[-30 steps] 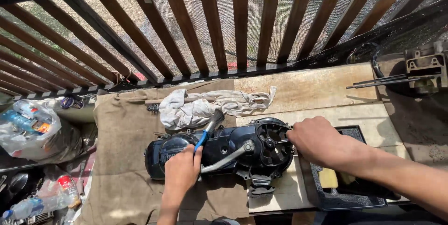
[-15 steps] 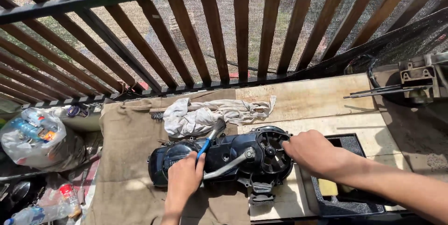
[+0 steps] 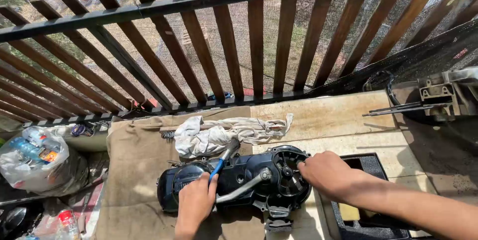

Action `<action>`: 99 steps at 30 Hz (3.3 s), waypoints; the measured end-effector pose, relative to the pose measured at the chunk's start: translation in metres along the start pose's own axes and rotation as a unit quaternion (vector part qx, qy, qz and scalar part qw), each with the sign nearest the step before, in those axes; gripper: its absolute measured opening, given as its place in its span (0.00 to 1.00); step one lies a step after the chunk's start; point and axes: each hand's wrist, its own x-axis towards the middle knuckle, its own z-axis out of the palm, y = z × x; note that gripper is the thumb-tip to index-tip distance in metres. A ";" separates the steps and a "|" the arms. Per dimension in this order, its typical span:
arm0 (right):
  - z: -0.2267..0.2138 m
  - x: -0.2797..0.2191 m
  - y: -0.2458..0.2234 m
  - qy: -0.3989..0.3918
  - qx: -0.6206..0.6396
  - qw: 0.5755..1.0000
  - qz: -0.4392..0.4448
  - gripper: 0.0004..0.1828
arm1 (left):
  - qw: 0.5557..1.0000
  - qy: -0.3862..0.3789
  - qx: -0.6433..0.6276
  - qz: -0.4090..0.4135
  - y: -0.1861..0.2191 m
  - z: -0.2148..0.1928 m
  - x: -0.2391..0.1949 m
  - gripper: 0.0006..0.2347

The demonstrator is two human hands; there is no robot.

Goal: Cleaning a motorcycle CVT cover using a brush and a thin scraping tool to remove dirt and debris.

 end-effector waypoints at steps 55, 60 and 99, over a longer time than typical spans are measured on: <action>0.015 -0.007 0.010 0.043 0.005 0.999 -0.010 0.13 | 1.000 -0.016 0.002 0.004 -0.003 0.002 0.000 0.14; 0.017 -0.007 0.011 0.000 -0.065 0.998 0.008 0.11 | 1.000 0.008 -0.005 0.019 -0.002 0.001 -0.002 0.15; -0.012 -0.014 0.014 -0.040 0.002 0.997 0.072 0.12 | 0.935 -0.278 0.214 -0.048 0.019 -0.043 0.018 0.24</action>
